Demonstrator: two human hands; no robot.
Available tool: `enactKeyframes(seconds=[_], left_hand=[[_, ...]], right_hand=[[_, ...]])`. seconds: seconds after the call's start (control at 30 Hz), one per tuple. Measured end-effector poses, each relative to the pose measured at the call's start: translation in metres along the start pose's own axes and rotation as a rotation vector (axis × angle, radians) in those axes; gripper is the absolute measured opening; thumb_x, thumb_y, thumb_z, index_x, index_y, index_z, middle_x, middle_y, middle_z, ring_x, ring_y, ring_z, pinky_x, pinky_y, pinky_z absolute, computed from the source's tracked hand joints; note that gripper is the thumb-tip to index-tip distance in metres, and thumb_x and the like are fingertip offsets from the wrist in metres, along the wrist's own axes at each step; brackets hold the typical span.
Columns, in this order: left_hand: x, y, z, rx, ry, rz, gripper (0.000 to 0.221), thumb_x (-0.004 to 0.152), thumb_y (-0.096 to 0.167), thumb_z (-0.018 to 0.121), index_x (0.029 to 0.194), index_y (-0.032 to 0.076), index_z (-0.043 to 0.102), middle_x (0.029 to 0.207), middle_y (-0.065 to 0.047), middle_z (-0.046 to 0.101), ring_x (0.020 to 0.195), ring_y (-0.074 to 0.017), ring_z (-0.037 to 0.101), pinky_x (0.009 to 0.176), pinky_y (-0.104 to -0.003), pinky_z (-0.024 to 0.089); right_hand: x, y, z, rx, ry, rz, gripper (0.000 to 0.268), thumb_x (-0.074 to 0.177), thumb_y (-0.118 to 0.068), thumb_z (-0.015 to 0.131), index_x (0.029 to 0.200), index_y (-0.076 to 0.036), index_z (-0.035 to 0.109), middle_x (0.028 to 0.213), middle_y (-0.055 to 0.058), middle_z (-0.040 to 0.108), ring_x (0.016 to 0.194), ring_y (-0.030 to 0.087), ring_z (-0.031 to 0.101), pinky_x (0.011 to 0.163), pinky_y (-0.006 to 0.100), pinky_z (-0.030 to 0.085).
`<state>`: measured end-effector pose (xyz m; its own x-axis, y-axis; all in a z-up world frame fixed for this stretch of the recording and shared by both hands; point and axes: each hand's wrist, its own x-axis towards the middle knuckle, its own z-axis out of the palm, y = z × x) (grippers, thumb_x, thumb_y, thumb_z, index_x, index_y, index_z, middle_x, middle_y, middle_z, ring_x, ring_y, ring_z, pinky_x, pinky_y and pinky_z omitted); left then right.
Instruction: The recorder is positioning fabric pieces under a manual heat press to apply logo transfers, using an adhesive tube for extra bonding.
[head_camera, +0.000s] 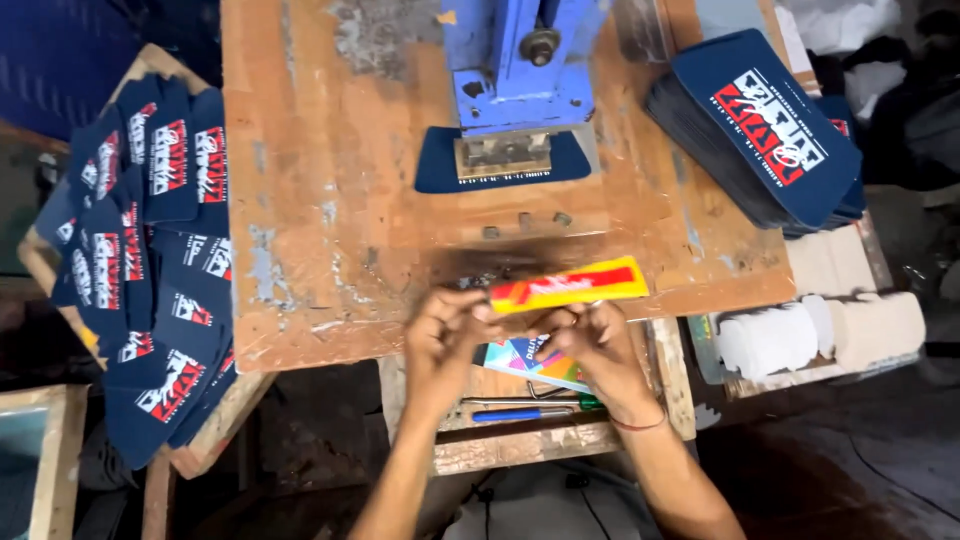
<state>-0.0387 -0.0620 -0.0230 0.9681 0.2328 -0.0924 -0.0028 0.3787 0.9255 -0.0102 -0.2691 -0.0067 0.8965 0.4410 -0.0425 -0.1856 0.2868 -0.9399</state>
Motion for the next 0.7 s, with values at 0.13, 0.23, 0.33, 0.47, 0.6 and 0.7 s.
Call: enactKeyframes(seconds=[0.13, 0.23, 0.33, 0.47, 0.6, 0.7], left_hand=[[-0.004, 0.011, 0.026, 0.411, -0.146, 0.192, 0.013, 0.095, 0.007, 0.072, 0.108, 0.002, 0.069, 0.096, -0.009, 0.079, 0.086, -0.0152, 0.077, 0.073, -0.029, 0.061], [0.004, 0.024, 0.032, 0.598, -0.203, 0.327, 0.017, 0.094, 0.010, 0.073, 0.109, 0.003, 0.068, 0.099, -0.010, 0.077, 0.086, -0.0188, 0.078, 0.070, -0.031, 0.062], [0.010, 0.030, 0.029, 0.747, -0.255, 0.415, 0.017, 0.095, 0.014, 0.071, 0.108, 0.004, 0.066, 0.097, -0.011, 0.075, 0.085, -0.0278, 0.075, 0.071, -0.037, 0.058], [0.013, 0.042, 0.023, 0.868, -0.388, 0.545, 0.014, 0.100, 0.017, 0.063, 0.104, 0.003, 0.064, 0.100, -0.013, 0.072, 0.087, -0.0364, 0.068, 0.077, -0.046, 0.052], [0.014, 0.038, 0.016, 0.748, -0.469, 0.558, 0.022, 0.109, 0.022, 0.053, 0.102, 0.002, 0.059, 0.104, -0.014, 0.071, 0.091, -0.0351, 0.067, 0.085, -0.045, 0.052], [0.009, 0.025, 0.014, 0.661, -0.456, 0.430, 0.039, 0.113, 0.032, 0.045, 0.097, -0.001, 0.060, 0.085, -0.016, 0.064, 0.077, -0.0328, 0.064, 0.073, -0.042, 0.050]], right_hand=[[-0.005, 0.004, -0.017, 0.185, 0.232, -0.037, 0.044, 0.102, -0.023, 0.062, 0.138, 0.002, 0.057, 0.107, 0.015, 0.074, 0.093, 0.023, 0.075, 0.071, 0.034, 0.063], [-0.003, 0.001, -0.027, 0.122, 0.331, 0.007, 0.036, 0.106, -0.020, 0.061, 0.132, 0.006, 0.060, 0.106, 0.017, 0.074, 0.089, 0.023, 0.075, 0.075, 0.035, 0.062], [0.000, 0.000, -0.028, 0.041, 0.361, 0.027, 0.034, 0.103, -0.017, 0.062, 0.129, 0.005, 0.060, 0.107, 0.016, 0.074, 0.089, 0.023, 0.075, 0.077, 0.035, 0.063], [0.001, 0.001, -0.031, -0.029, 0.295, -0.008, 0.035, 0.101, -0.015, 0.066, 0.129, 0.005, 0.061, 0.114, 0.014, 0.072, 0.091, 0.021, 0.074, 0.081, 0.036, 0.063], [0.007, 0.001, -0.033, 0.000, 0.227, 0.034, 0.037, 0.099, -0.018, 0.067, 0.129, 0.003, 0.062, 0.110, 0.014, 0.074, 0.089, 0.023, 0.076, 0.082, 0.036, 0.064], [0.005, 0.000, -0.035, -0.010, 0.219, -0.009, 0.038, 0.095, -0.018, 0.071, 0.125, 0.001, 0.059, 0.123, 0.008, 0.071, 0.095, 0.021, 0.074, 0.084, 0.038, 0.064]])
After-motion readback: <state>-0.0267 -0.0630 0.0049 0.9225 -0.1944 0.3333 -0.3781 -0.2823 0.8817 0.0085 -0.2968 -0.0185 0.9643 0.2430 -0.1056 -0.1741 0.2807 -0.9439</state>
